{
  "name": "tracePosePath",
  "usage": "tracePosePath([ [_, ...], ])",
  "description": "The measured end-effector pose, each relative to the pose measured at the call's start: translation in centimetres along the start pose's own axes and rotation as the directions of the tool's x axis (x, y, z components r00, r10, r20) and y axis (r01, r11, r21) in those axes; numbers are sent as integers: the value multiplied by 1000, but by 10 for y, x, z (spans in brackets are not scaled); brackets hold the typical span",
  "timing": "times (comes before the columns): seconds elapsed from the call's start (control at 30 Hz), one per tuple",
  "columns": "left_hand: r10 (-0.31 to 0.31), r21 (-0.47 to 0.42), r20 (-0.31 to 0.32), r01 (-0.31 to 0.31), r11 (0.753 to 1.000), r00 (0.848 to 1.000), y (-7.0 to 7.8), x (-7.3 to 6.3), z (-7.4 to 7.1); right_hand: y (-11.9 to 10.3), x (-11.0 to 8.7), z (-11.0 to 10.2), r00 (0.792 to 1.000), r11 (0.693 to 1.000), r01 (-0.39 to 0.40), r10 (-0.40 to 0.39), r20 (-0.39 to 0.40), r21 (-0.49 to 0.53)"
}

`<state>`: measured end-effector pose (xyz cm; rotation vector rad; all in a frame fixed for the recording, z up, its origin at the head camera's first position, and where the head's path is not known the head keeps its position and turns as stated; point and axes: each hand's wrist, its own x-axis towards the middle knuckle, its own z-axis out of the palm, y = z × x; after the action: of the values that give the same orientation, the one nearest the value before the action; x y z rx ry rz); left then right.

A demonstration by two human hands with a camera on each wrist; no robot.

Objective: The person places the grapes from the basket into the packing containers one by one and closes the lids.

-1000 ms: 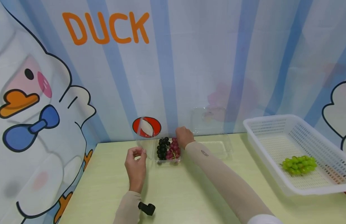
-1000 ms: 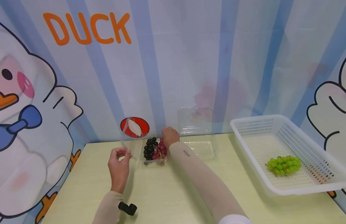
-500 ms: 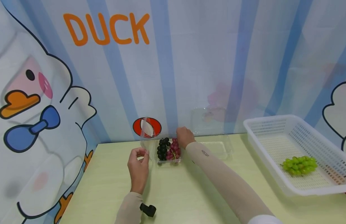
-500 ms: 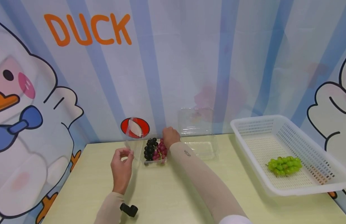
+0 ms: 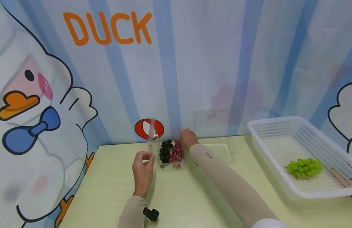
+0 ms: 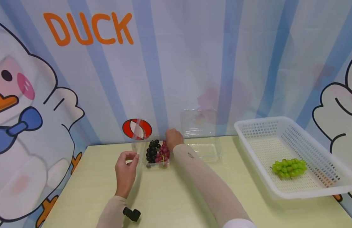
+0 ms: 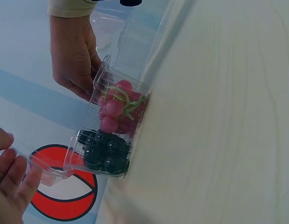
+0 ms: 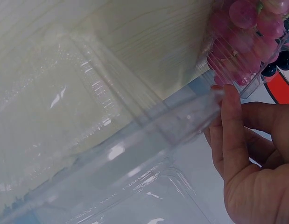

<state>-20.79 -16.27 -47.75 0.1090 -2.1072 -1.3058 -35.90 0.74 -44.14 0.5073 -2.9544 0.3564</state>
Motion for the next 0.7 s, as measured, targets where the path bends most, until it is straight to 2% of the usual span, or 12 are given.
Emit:
tracePosePath([
  [0.13, 9, 29, 18, -9, 1000, 1000, -1, 0, 3, 0, 1, -1, 1000, 1000, -9, 9, 8, 12],
  [0.4, 89, 76, 58, -93, 993, 994, 2, -3, 6, 1, 0, -1, 1000, 999, -11, 10, 18, 42],
  [0.7, 192, 168, 99, -206, 964, 976, 1, -2, 9, 2, 1, -1, 999, 999, -18, 17, 27, 32],
])
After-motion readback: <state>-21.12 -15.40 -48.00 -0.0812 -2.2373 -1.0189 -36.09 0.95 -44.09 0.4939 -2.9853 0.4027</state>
